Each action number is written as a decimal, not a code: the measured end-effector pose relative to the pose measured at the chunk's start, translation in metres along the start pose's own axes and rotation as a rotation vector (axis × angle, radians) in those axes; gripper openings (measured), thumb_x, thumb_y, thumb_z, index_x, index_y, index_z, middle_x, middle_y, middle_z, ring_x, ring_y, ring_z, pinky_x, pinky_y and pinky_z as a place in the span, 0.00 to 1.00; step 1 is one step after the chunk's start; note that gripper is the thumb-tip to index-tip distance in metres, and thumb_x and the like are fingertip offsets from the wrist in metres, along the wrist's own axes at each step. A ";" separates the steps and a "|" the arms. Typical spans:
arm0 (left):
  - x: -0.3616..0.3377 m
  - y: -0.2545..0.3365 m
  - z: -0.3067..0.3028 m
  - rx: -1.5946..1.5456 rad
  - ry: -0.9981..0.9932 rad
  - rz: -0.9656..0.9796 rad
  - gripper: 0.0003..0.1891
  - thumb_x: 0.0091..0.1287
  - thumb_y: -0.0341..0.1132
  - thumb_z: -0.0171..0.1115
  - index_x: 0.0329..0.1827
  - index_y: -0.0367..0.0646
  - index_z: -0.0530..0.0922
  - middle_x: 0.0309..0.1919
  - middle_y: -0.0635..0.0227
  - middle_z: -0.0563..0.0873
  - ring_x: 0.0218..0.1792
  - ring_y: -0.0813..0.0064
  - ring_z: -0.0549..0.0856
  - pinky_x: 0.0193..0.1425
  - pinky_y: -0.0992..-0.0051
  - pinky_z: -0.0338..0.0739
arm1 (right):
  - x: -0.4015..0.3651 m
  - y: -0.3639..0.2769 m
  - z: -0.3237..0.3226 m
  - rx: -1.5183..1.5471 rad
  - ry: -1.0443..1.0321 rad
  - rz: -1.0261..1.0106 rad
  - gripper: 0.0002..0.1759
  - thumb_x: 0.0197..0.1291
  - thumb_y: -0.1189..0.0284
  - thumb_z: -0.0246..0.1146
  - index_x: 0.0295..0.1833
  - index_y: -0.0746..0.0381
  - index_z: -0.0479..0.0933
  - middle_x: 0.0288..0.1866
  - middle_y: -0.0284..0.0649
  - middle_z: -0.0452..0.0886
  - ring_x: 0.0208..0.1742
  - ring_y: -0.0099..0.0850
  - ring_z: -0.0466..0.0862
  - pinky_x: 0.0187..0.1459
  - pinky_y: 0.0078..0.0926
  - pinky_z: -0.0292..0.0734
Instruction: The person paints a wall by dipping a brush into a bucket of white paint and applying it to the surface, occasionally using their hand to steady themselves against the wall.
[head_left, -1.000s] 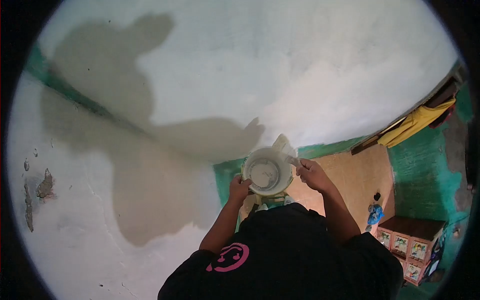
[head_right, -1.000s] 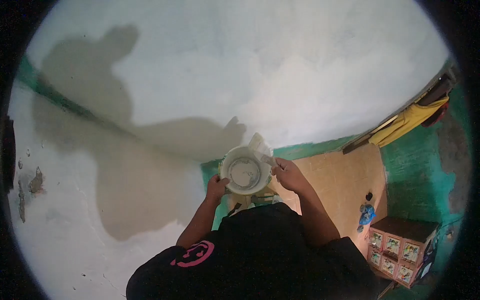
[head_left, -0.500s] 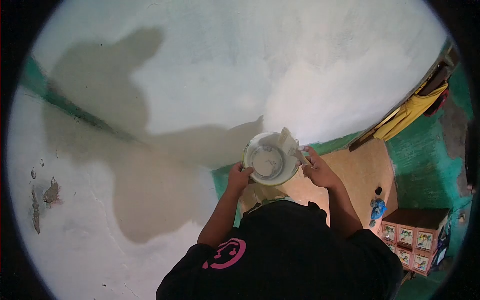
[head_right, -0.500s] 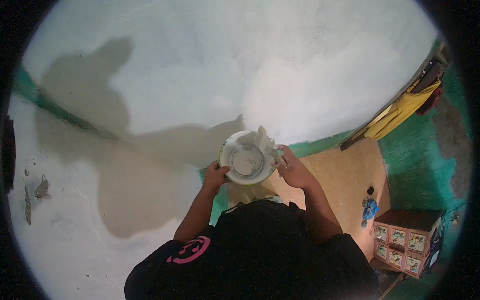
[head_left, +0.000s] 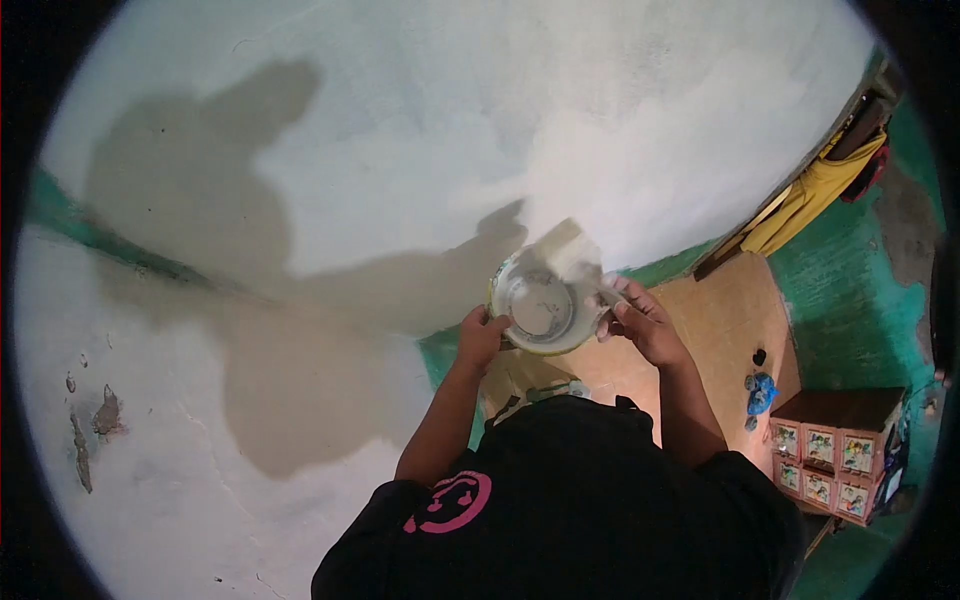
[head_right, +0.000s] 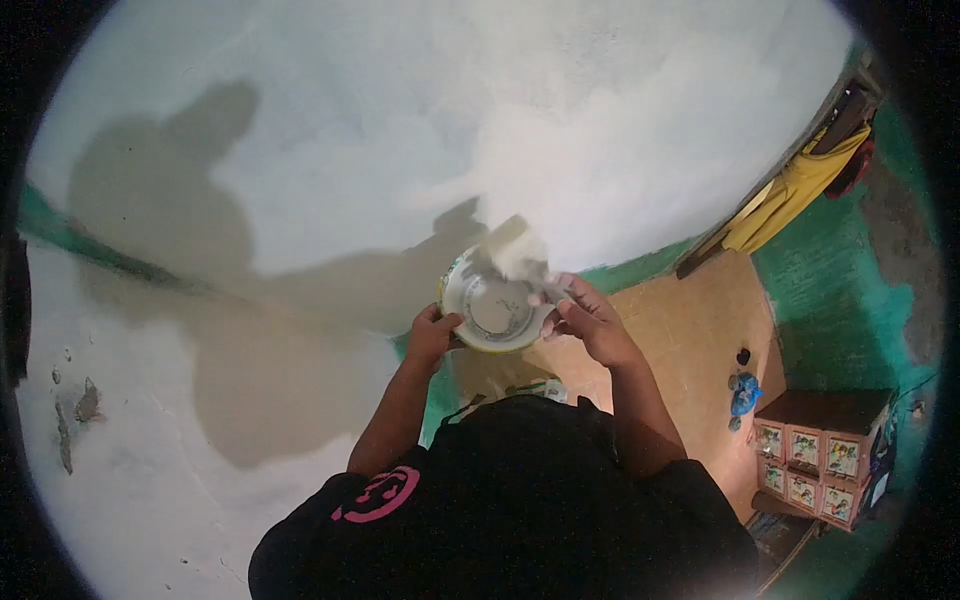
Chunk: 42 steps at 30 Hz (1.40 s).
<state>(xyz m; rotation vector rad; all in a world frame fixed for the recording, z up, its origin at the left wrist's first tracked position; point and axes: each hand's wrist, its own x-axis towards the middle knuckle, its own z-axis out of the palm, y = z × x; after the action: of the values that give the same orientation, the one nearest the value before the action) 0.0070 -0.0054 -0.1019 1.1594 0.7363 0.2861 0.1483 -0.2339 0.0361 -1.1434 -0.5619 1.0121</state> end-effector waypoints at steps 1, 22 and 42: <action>0.006 0.001 -0.001 0.068 -0.022 0.041 0.17 0.62 0.30 0.61 0.52 0.33 0.73 0.43 0.58 0.83 0.40 0.66 0.86 0.41 0.63 0.87 | 0.001 -0.003 0.005 -0.046 0.077 -0.083 0.24 0.64 0.72 0.57 0.65 0.64 0.66 0.49 0.39 0.78 0.35 0.25 0.79 0.37 0.24 0.76; 0.011 0.028 0.026 0.075 0.114 -0.134 0.15 0.61 0.29 0.61 0.50 0.33 0.74 0.41 0.58 0.83 0.39 0.66 0.86 0.40 0.65 0.87 | 0.166 0.113 -0.205 -1.228 0.883 0.097 0.21 0.64 0.57 0.58 0.52 0.63 0.79 0.45 0.53 0.82 0.47 0.52 0.81 0.48 0.45 0.76; 0.002 0.023 0.026 0.093 0.156 -0.153 0.17 0.61 0.28 0.57 0.53 0.32 0.71 0.45 0.55 0.81 0.42 0.61 0.85 0.46 0.59 0.86 | 0.126 -0.001 -0.165 -0.957 1.032 -0.287 0.21 0.66 0.53 0.54 0.48 0.59 0.81 0.40 0.51 0.83 0.45 0.50 0.83 0.47 0.46 0.78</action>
<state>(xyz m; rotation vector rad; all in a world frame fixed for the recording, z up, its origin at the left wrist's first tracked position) 0.0292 -0.0140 -0.0762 1.1702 0.9792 0.2170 0.3401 -0.2015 -0.0358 -2.1221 -0.3178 -0.2482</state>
